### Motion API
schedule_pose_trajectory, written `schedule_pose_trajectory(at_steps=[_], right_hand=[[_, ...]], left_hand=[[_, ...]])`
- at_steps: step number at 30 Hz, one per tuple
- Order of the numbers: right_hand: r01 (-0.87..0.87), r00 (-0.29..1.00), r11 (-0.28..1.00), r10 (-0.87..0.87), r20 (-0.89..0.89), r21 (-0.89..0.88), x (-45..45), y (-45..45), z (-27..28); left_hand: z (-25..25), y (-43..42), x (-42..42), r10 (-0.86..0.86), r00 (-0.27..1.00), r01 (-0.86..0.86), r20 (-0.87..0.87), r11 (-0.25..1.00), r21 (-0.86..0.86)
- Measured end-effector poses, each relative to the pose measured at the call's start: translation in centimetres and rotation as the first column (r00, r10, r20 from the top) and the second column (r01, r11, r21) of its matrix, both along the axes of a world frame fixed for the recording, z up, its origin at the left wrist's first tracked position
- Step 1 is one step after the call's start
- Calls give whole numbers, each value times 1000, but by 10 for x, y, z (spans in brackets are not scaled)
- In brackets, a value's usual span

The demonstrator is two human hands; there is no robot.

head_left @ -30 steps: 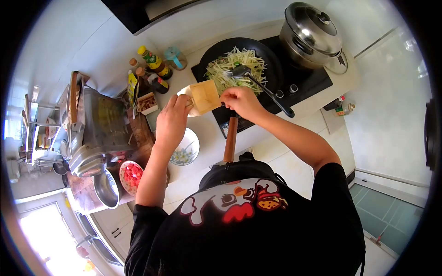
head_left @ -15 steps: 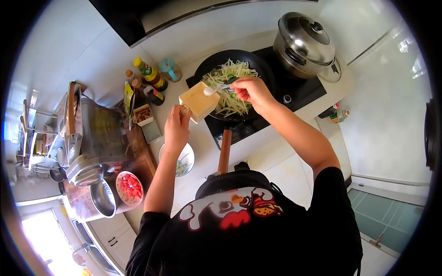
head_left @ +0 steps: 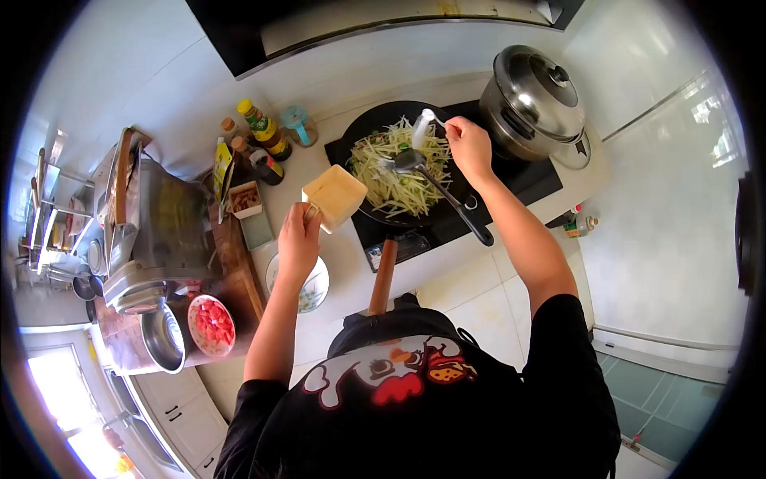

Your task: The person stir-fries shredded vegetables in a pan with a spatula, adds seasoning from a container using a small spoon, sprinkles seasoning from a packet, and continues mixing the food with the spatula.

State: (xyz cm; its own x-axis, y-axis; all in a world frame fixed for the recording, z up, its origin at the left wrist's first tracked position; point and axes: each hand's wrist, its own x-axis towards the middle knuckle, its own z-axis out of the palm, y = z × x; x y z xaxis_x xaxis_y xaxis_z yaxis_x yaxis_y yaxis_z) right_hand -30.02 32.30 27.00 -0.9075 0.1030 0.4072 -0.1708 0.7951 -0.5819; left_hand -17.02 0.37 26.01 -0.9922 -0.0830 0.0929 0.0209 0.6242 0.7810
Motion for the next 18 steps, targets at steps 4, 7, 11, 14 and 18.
schedule_pose_trajectory(at_steps=[4,7,11,14,18], right_hand=[[89,991,994,-82,-102,65,0,-2,-2],[-67,985,833,144,-99,549,11,-7,-2],[-282,905,930,339,-255,235,57,-74,34],[-516,832,845,534,-152,142,90,-133,32],[-630,773,773,634,-37,77,104,-181,10]], left_hand=[[-1,-6,6,8,1000,-9,27,1000,17],[1,-9,10,1,1000,-1,-3,1000,9],[0,-14,18,43,994,-51,-96,995,-87],[-16,-28,24,61,994,-62,-90,998,-4],[-22,-60,37,172,984,-176,42,970,165]])
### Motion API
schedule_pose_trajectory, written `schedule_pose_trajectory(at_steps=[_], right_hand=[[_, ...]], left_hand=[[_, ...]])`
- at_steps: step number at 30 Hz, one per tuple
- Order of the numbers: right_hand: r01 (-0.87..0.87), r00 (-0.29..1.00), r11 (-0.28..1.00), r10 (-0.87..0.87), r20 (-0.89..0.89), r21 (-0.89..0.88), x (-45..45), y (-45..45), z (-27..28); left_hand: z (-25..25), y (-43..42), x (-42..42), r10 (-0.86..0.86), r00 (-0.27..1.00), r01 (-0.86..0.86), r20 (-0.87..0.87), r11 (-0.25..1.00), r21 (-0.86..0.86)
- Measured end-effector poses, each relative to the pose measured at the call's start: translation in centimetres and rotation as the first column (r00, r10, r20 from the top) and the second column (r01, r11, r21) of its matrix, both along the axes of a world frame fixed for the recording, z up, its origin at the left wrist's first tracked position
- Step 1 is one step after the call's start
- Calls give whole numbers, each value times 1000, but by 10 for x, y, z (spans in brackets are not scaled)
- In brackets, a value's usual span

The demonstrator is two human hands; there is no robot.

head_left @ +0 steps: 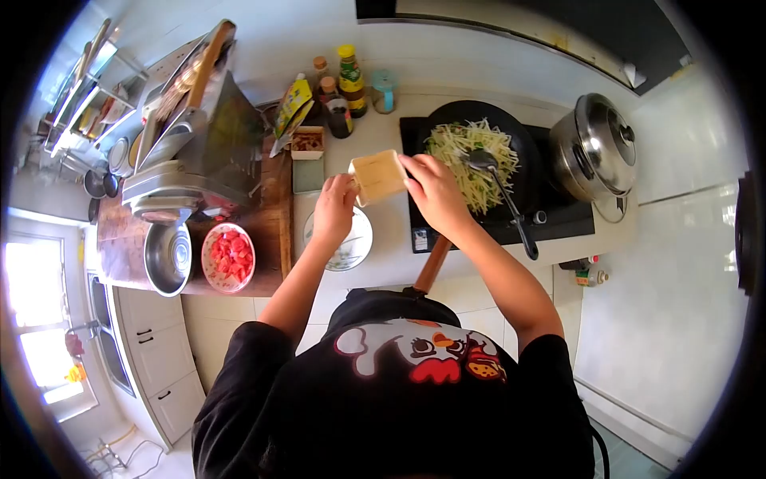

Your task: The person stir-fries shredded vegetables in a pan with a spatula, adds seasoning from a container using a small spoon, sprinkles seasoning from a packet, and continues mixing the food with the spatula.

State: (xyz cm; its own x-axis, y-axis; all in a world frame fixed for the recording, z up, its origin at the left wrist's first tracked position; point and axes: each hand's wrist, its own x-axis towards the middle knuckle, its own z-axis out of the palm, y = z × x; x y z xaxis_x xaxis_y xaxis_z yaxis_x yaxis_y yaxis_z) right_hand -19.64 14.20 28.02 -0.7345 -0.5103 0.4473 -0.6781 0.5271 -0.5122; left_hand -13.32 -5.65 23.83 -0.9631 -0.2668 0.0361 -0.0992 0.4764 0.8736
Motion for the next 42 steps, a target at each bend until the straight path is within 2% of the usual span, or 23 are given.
schedule_pose_trajectory(at_steps=[1,2,5,8,11,15,17,18,20,21,25,27,28,29,30,31,32,33,35,36,37,39,42], right_hand=[[9,999,1000,-8,46,-23,2,0,3],[39,998,999,-38,40,-18,8,5,12],[184,983,981,-184,-3,68,18,45,24],[362,919,924,-376,116,127,27,102,16],[483,872,852,-488,-27,203,36,152,14],[562,815,724,-568,-118,399,43,208,-11],[502,827,701,-560,-44,507,49,218,-11],[473,797,679,-601,55,561,50,218,-14],[395,740,669,-637,213,630,52,206,-13],[345,724,679,-632,276,648,52,199,-12],[409,766,637,-629,134,653,40,206,-42],[459,828,688,-561,10,562,28,209,-27],[476,826,691,-563,-8,544,24,203,0],[476,830,695,-558,-14,539,20,204,24],[406,878,730,-478,-13,550,18,205,47],[332,918,758,-396,-7,562,18,205,68],[338,904,754,-426,28,563,18,203,90],[338,906,754,-423,23,563,17,204,102],[177,943,694,-322,80,698,15,206,114],[151,966,649,-257,29,746,13,205,103],[141,972,577,-235,-2,804,11,197,91],[192,979,661,-180,-95,725,-1,190,66],[281,959,692,-230,-165,665,-13,187,60]], left_hand=[[2,-9,2,55,994,-62,96,995,82],[-54,-40,-2,54,995,-69,-89,982,-177],[-100,-103,-6,124,976,-196,-180,860,-471],[-106,-142,-17,249,935,-108,251,878,-466],[-150,-176,-32,175,983,-132,61,892,-432],[-179,-195,-56,51,993,3,107,891,-455],[-227,-216,-75,93,944,177,315,663,-728],[-212,-205,-75,81,931,251,356,567,-785],[-178,-193,-65,76,936,232,343,598,-767],[-172,-189,-61,87,950,148,300,720,-678],[-148,-170,-53,184,968,-21,168,730,-683],[-132,-141,-41,228,921,-389,-314,532,-753],[-116,-116,-33,202,976,-196,-84,639,-744],[-104,-86,-23,144,979,-6,148,734,-679],[-116,-56,-7,-57,996,78,62,908,-412],[-108,-11,9,-290,951,308,109,841,-444],[-130,24,28,-468,869,479,164,877,-33],[-112,62,42,-597,777,509,198,782,360],[-77,114,58,-693,642,161,328,540,826],[-48,130,59,-715,599,-115,361,370,922],[-51,130,60,-715,597,-116,363,370,922],[-58,130,59,-790,574,-184,216,133,974],[-47,131,57,-757,569,-224,320,232,947]])
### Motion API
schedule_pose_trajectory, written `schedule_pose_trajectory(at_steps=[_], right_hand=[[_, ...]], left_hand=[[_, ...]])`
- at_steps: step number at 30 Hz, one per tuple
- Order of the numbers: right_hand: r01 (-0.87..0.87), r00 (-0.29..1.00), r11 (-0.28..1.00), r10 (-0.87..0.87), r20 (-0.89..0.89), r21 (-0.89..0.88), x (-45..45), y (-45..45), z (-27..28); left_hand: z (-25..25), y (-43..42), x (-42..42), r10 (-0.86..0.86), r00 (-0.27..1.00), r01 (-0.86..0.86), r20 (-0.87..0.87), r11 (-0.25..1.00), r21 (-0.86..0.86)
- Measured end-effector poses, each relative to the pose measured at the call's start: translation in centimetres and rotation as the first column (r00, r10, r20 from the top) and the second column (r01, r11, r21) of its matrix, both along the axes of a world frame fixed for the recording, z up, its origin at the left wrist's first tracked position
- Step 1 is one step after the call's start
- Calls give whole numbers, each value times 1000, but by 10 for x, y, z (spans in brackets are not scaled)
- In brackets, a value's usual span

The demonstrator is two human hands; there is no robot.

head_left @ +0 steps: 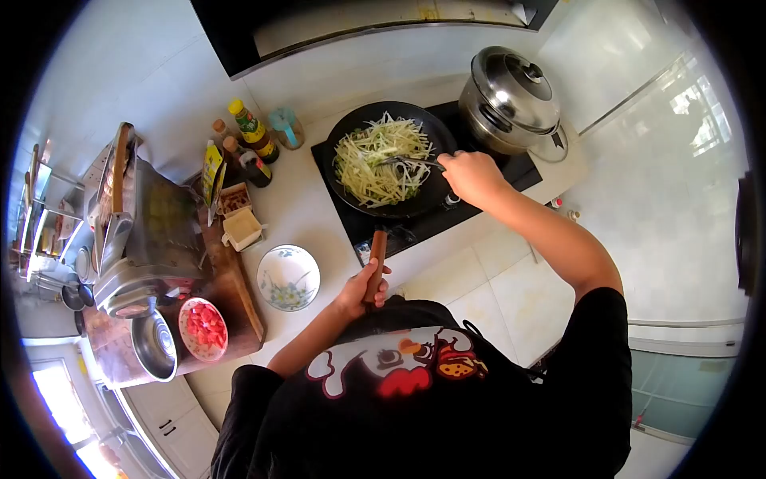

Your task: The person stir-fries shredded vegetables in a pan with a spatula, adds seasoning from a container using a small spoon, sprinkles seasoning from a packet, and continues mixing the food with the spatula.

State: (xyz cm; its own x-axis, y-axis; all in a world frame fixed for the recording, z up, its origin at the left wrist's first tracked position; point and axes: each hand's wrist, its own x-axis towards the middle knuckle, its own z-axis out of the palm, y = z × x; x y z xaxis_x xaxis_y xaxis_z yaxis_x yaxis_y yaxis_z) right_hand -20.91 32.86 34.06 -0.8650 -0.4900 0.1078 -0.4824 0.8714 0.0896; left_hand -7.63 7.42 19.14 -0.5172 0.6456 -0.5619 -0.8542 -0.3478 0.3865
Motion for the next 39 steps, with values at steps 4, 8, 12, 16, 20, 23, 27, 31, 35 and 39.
schedule_pose_trajectory(at_steps=[4,8,12,16,20,23,27,31,35,39], right_hand=[[111,991,989,-118,-68,-101,0,4,21],[132,987,991,-130,-97,23,-20,3,-33],[96,994,995,-95,52,-9,9,-14,-9],[63,990,998,-59,131,-30,28,-21,38],[16,998,1000,-16,65,2,4,-30,2],[45,999,999,-45,-20,-22,-15,-40,6],[-7,997,995,14,-70,97,-31,-56,-17],[-108,994,989,109,-1,104,-13,-44,1],[-84,992,979,64,110,187,9,-32,38],[-116,988,985,102,112,125,14,-45,14]], left_hand=[[-2,0,2,-5,999,4,39,1000,11],[-1,2,3,8,1000,-8,15,1000,1],[-4,2,4,4,1000,-4,24,1000,-15],[-2,0,0,0,999,0,36,1000,-5],[-4,-2,0,-7,1000,7,5,1000,-9],[-3,-3,0,-17,999,18,34,1000,-17],[-2,-2,-1,-16,999,17,30,1000,-20],[-2,-3,0,-19,1000,19,-4,999,-41],[-1,-5,-1,-32,999,33,20,999,-37],[0,-6,-1,-38,999,39,22,999,-17]])
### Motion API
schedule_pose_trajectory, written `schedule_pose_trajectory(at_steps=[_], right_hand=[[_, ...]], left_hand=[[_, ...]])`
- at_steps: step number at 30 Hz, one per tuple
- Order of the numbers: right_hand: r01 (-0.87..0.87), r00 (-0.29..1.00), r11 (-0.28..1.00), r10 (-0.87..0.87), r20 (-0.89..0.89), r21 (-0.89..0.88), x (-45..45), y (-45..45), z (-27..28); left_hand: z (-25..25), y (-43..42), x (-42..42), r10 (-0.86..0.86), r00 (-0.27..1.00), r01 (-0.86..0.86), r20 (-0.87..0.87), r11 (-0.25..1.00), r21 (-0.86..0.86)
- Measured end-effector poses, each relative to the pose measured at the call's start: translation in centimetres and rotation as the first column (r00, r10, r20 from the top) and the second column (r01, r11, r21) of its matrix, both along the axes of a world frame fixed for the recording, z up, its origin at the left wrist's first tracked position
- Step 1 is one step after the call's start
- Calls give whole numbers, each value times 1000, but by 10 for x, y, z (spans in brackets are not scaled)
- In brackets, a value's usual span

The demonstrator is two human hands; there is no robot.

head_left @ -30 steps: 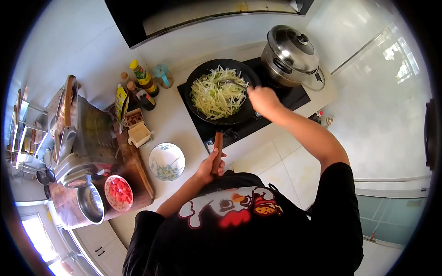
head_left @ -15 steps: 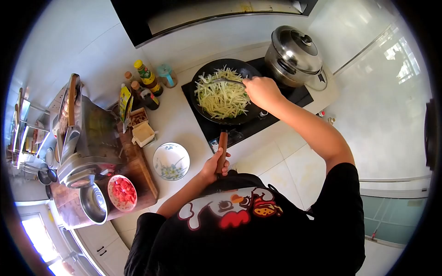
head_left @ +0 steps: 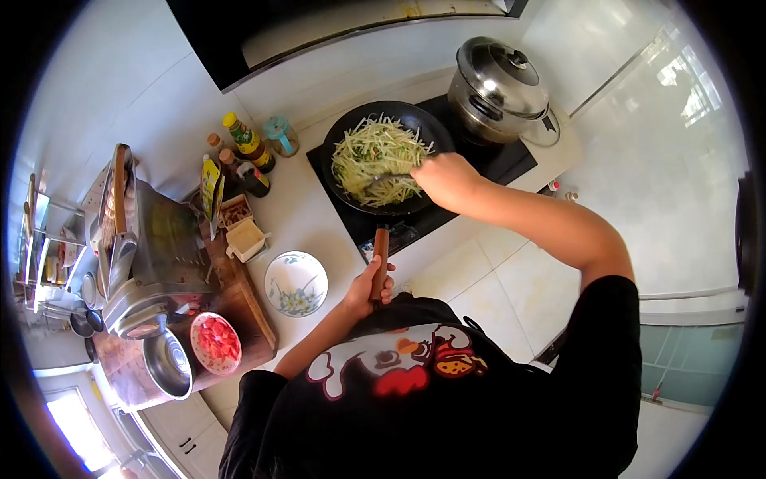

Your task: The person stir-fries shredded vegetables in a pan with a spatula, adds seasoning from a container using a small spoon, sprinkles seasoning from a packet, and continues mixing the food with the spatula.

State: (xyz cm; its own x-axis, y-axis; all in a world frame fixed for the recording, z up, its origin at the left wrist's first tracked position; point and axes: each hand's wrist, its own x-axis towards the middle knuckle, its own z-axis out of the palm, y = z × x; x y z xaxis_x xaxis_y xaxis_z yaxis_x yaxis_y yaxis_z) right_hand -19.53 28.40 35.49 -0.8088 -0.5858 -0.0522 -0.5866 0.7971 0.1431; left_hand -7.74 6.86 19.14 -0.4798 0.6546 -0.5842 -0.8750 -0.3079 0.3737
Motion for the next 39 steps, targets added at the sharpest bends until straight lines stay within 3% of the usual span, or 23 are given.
schedule_pose_trajectory(at_steps=[2,6,8,12,14,16,19,20,21,22,23,24,26,33,36,39], right_hand=[[74,995,995,-79,-66,-69,-21,-4,-6],[46,974,991,-73,-213,-127,-46,-16,-4],[-93,973,993,76,-218,-70,-56,-16,-28],[-280,929,959,281,-241,39,-32,9,-20],[-141,985,979,154,-81,146,-24,21,15],[4,995,985,13,-96,172,-19,35,34],[216,976,958,-213,38,-188,-21,59,40],[216,976,958,-212,41,-187,-19,62,38],[347,933,893,-296,207,-287,-14,60,38],[481,859,801,-348,376,-357,-11,61,37],[814,503,483,-306,809,-323,-18,73,-3],[878,394,394,-276,877,-271,-19,78,-23],[950,228,267,-249,941,-159,-22,98,-61],[957,251,199,-196,948,-212,-24,108,-55],[959,220,240,-286,933,-152,-29,110,-57],[933,300,283,-274,914,-221,-27,108,-57]], left_hand=[[1,0,1,-4,1000,4,3,1000,-2],[1,1,2,5,1000,-5,14,1000,-8],[0,2,-1,8,1000,-8,10,1000,-19],[-5,-1,1,12,1000,-12,-9,1000,-16],[-5,1,-1,14,1000,-14,-19,1000,-14],[-4,0,1,17,1000,-17,-10,1000,6],[-3,-1,1,15,1000,-15,-20,1000,22],[-3,-1,0,16,1000,-16,-17,1000,22],[-3,-1,0,13,1000,-13,-12,1000,15],[-3,-1,0,11,1000,-11,-6,1000,8],[-4,-2,0,20,1000,-20,0,1000,3],[-5,-2,-1,15,1000,-14,-11,1000,9],[-5,-2,2,13,1000,-13,-14,1000,15],[-3,-3,-3,7,999,-7,-39,1000,2],[-4,-4,-1,6,1000,-6,-21,1000,-3],[-3,-4,-1,7,1000,-7,-8,1000,-3]])
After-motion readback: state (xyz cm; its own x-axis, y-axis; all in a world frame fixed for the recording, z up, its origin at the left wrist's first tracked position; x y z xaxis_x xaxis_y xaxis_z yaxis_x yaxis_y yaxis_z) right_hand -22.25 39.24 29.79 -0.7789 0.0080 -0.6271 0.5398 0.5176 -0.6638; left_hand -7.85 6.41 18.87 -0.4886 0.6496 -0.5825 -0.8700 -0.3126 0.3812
